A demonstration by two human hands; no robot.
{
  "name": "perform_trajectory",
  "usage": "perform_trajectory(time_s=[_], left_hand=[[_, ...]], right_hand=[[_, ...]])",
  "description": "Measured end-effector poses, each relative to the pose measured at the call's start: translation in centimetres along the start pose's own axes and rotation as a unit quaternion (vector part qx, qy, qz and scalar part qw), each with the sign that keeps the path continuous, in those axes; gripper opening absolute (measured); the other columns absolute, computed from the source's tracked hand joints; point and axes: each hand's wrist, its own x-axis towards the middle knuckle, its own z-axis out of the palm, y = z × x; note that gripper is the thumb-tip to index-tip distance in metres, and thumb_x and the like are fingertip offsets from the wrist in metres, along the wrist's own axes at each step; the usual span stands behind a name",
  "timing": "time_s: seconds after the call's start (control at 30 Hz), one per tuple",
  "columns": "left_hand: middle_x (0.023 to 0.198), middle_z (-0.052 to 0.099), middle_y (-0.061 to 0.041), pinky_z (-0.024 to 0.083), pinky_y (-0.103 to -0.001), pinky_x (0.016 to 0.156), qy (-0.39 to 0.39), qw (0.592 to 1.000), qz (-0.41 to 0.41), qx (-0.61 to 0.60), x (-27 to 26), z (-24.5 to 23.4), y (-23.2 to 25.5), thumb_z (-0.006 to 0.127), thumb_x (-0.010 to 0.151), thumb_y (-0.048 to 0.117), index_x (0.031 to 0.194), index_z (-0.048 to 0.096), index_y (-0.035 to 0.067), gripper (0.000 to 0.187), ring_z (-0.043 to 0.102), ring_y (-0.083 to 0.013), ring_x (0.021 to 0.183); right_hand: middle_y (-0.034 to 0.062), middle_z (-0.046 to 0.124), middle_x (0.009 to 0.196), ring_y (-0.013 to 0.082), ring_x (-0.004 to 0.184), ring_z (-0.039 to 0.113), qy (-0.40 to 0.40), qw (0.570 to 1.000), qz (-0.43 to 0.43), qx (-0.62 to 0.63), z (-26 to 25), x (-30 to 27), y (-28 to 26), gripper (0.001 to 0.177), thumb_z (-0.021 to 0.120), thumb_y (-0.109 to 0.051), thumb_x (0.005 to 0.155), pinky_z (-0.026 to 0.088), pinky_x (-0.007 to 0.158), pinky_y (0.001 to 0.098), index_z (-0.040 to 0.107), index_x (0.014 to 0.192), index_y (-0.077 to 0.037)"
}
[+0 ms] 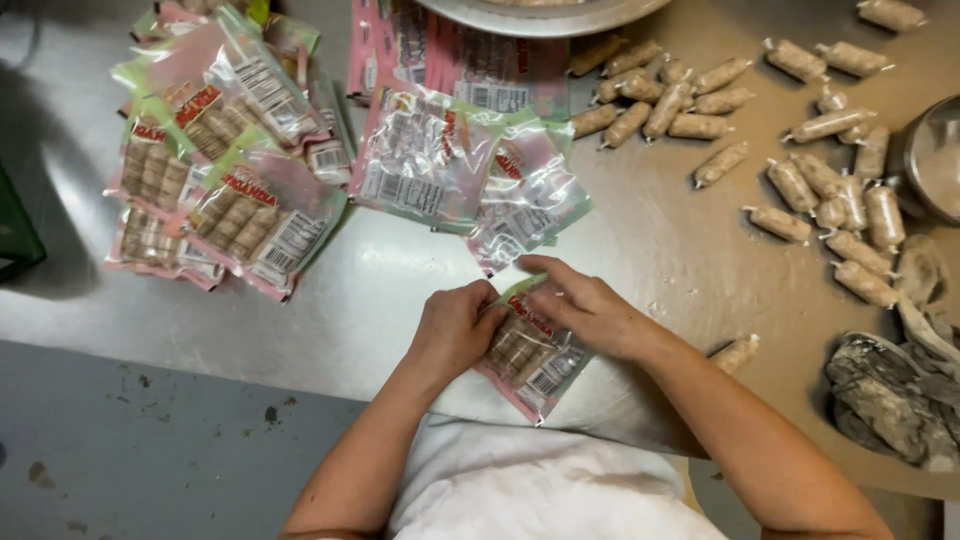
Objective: The person is manually filling plastic bags with small, individually wrapped sausages on a stainless steel table.
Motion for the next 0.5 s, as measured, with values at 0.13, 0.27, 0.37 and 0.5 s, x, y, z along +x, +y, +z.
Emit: perform_trajectory(time_s=[0.13,0.27,0.37,0.5], left_hand=[[0.074,0.074,-0.02,0.057,-0.053,0.072,-0.019,1.0,-0.014,0.015,-0.4,0.3,-1.3,0.068,0.096,0.027,0.1,0.074,0.008,0.02,0.074,-0.0482,0.082],[0.077,0.073,-0.017,0.05,-0.051,0.072,-0.036,0.997,-0.059,0.013,-2.2,0.3,-1.1,0.059,0.099,0.028,0.099,0.064,0.01,0.019,0.068,-0.0413,0.078],[0.068,0.063,-0.005,0.041,-0.04,0.064,-0.024,0.997,-0.076,-0.011,-3.1,0.5,-2.3,0.057,0.099,0.028,0.094,0.057,0.013,0.016,0.056,-0.0245,0.064],[0.07,0.07,-0.002,0.044,-0.033,0.068,-0.044,0.988,-0.143,-0.038,-4.4,-1.5,-0.8,0.06,0.097,0.034,0.097,0.068,0.014,0.021,0.06,-0.0165,0.068]], right_hand=[[0.0166,0.083,0.112,0.0256,0.101,0.079,0.045,0.999,-0.008,0.024,-4.3,-6.7,-0.9,0.064,0.066,-0.023,0.097,0.065,0.089,0.0423,0.041,0.155,-0.013],[0.006,0.076,0.127,0.0274,0.12,0.071,0.192,0.932,0.042,-0.305,-9.6,-15.9,3.3,0.055,0.078,-0.011,0.082,0.055,0.102,0.0433,0.068,0.135,-0.019],[0.0056,0.072,0.131,0.0262,0.122,0.068,0.211,0.908,0.01,-0.363,-9.3,-18.6,8.1,0.045,0.075,0.0,0.083,0.053,0.107,0.0429,0.073,0.125,-0.016],[0.0059,0.076,0.107,0.0214,0.104,0.073,0.236,0.919,-0.143,-0.281,-7.7,-14.2,10.2,0.014,0.066,-0.01,0.099,0.057,0.098,0.0337,0.077,0.108,-0.007]])
